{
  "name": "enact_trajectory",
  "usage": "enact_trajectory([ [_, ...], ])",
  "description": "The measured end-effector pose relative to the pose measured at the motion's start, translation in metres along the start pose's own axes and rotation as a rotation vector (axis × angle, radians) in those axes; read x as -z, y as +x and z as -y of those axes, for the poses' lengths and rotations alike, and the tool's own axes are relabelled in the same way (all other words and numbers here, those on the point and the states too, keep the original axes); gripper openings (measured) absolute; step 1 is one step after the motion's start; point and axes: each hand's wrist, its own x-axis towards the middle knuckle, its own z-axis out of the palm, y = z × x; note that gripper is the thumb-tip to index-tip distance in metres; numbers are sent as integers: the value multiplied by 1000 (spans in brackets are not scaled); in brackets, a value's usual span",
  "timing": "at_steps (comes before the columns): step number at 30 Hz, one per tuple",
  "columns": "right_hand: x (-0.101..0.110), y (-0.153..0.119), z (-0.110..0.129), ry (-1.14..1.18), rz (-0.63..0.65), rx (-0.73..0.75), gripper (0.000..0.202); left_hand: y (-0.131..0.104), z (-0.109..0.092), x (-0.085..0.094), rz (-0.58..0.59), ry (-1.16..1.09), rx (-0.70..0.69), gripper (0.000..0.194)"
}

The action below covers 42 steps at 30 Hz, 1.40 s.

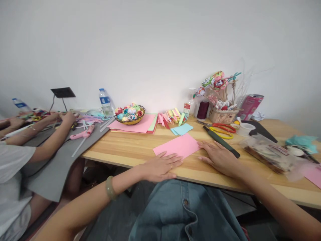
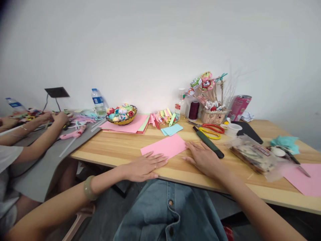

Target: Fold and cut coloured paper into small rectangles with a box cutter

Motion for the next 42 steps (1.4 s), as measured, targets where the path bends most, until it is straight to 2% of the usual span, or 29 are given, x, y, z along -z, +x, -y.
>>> enact_trajectory([
  [4,-4,-2,-2,-10,-10,-7,63,-26,-12,-6,-16,64,-1,68],
  [7,-7,-3,-3,-15,-23,-3,62,-46,-19,-5,-71,91,-7,72],
  [10,-5,-3,1,-30,-44,6,60,-58,-16,7,-159,-67,14,47],
  [12,-2,-2,5,-57,-61,7,58,-54,-7,18,-268,-178,83,37],
  [14,3,-2,8,-102,-83,-31,50,-40,7,27,-385,-207,128,33],
  [16,8,-1,7,-167,-120,-147,45,-20,23,29,-405,-215,110,32],
  [20,13,0,-10,-286,-159,-454,39,16,51,20,-325,-235,52,41],
  [22,13,0,-21,-310,-132,-520,34,23,59,13,-251,-235,30,42],
  [25,11,0,-34,-310,-84,-531,31,22,65,9,-130,-224,13,40],
  [30,9,0,-36,-256,-72,-553,29,16,49,12,-18,-148,85,43],
  [34,16,-13,-29,-161,-125,-569,31,28,26,10,27,-50,140,54],
  [38,29,-45,-16,-17,-134,-536,38,46,11,7,5,-73,104,60],
  [42,37,-91,14,139,-92,-421,46,60,10,8,-37,-83,101,58],
])
